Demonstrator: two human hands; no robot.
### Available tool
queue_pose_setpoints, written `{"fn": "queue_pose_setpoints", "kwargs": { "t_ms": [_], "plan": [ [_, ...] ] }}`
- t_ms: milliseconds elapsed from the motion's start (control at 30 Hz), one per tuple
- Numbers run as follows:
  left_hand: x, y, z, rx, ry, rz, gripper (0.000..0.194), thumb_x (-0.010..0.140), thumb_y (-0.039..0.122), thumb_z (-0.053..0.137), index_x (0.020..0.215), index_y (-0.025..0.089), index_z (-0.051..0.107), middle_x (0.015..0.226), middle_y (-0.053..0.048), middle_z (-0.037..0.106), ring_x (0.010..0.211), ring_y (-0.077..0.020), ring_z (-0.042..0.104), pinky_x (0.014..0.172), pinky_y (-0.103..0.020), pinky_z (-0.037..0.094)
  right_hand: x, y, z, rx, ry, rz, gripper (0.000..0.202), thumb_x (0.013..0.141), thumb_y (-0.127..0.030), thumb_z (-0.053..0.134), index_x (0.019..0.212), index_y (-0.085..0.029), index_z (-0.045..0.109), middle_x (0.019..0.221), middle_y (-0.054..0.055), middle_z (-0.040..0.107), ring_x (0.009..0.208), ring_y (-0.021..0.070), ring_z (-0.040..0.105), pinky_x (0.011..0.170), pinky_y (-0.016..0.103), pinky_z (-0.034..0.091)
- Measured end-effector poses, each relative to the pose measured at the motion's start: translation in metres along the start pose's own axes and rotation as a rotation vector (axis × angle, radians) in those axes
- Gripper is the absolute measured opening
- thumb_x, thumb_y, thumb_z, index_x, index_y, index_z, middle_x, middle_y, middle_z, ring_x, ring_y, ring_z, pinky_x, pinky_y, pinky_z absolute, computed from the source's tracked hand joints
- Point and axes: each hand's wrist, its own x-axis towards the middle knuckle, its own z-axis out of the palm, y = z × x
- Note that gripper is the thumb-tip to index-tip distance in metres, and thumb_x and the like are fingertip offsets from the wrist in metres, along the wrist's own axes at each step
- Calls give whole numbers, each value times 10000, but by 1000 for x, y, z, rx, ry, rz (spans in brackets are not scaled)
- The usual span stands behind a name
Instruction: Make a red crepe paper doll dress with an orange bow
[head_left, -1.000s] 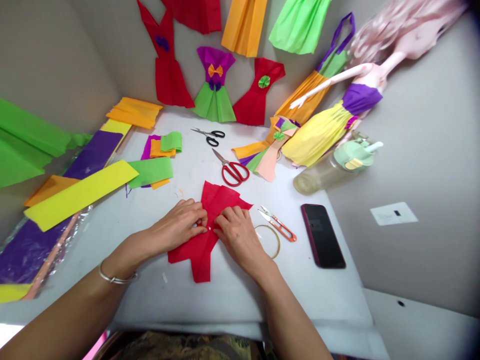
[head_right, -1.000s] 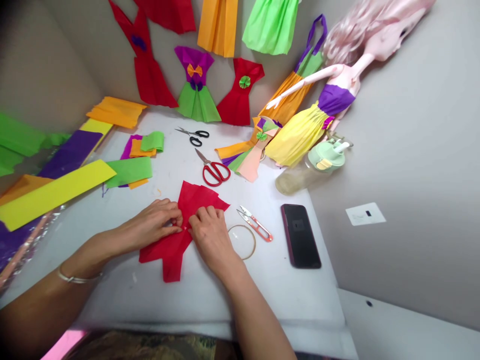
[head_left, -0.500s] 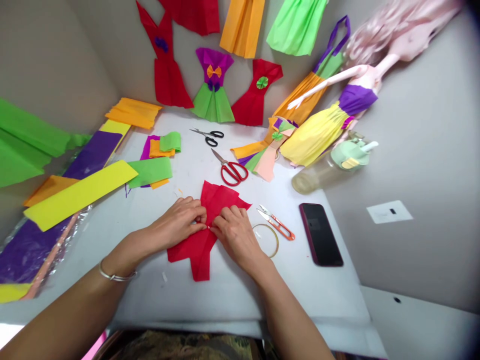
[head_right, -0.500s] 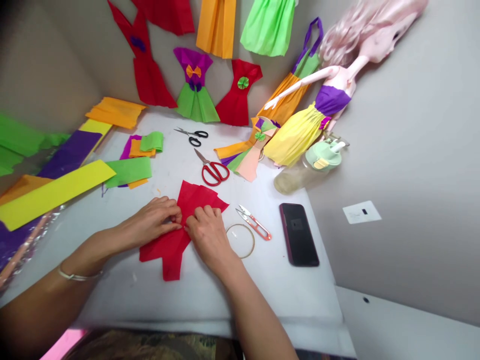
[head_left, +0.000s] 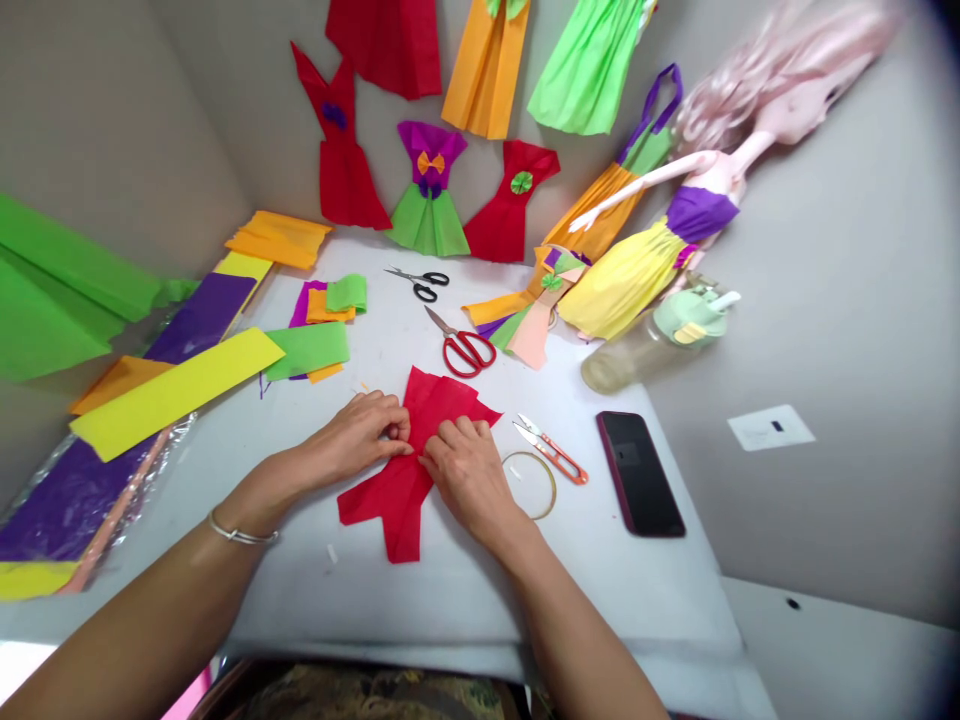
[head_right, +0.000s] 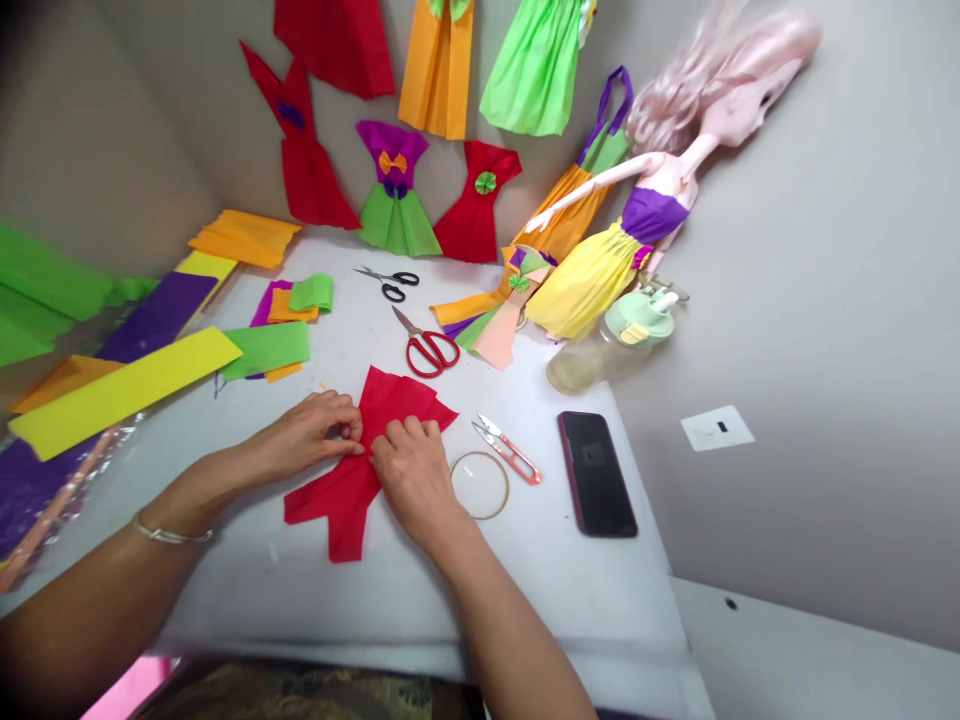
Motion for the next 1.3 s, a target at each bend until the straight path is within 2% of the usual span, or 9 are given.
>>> {"fn": "queue_pose_setpoints", "kwargs": {
  "t_ms": [367, 600, 733, 833, 900, 967, 1067, 1167, 1300],
  "plan": [
    [2, -7, -4, -12, 77, -42, 200, 840, 318, 652, 698, 203, 571, 738, 16, 574, 762, -185, 490, 735, -315, 343, -1, 2, -3, 5, 44, 47, 191, 936, -245, 588, 758, -179, 603, 782, 35, 611, 757, 193, 459, 688, 329, 270],
    [6, -8, 4, 124, 263, -85, 266, 882, 360, 608, 679, 196, 557, 722, -4, 576, 745, -201, 497, 735, -344, 364, -1, 4, -1, 6, 35, 62, 137, 908, -203, 624, 775, -177, 605, 782, 28, 626, 743, 188, 485, 689, 319, 288],
    [1, 7, -8, 158, 336, -41, 164, 935, 316, 523, 858, 207, 619, 882, -34, 631, 877, -224, 537, 845, -379, 400, -5, 13, -19, 10, 124, 159, 156, 964, -216, 542, 834, -185, 623, 819, 33, 643, 776, 187, 522, 742, 314, 321],
    [-9, 19, -13, 199, 266, 94, 229, 980, 273, 429, 1082, 206, 623, 1098, -69, 660, 1073, -233, 562, 971, -391, 407, -15, 15, -42, -14, 152, 173, 189, 976, -178, 500, 850, -194, 640, 799, 34, 647, 772, 189, 542, 782, 324, 348],
    [-17, 20, -8, 254, 204, 180, 317, 995, 277, 401, 1255, 195, 564, 1301, -98, 616, 1269, -244, 493, 1104, -422, 319, -24, 11, -54, -19, 151, 130, 204, 981, -164, 479, 875, -195, 650, 796, 36, 656, 759, 189, 553, 806, 338, 367],
    [-26, 14, 3, 300, 143, 218, 422, 1002, 343, 402, 1396, 202, 458, 1473, -106, 492, 1401, -243, 377, 1177, -434, 218, -34, 6, -59, -4, 153, 71, 198, 985, -164, 464, 946, -189, 657, 848, 52, 685, 791, 196, 579, 846, 358, 389],
    [-35, -1, 19, 322, 80, 192, 542, 1004, 432, 380, 1491, 198, 332, 1554, -110, 377, 1452, -223, 302, 1200, -406, 180, -46, -2, -51, 26, 130, -2, 233, 993, -194, 456, 1157, -161, 618, 1104, 106, 703, 1028, 233, 608, 987, 423, 379],
    [-39, -11, 25, 325, 88, 128, 632, 980, 516, 391, 1505, 174, 307, 1568, -140, 337, 1465, -250, 269, 1206, -433, 159, -53, -5, -32, 8, 59, -17, 397, 987, -296, 495, 1334, -105, 513, 1371, 157, 574, 1294, 285, 484, 1088, 495, 327],
    [-37, -15, 19, 293, 98, 123, 590, 994, 488, 373, 1503, 195, 314, 1549, -124, 380, 1465, -252, 270, 1206, -469, 144, -55, -2, -11, -36, -22, -26, 512, 963, -377, 538, 1368, -69, 481, 1426, 181, 518, 1353, 313, 425, 1087, 534, 346]
  ]
}}
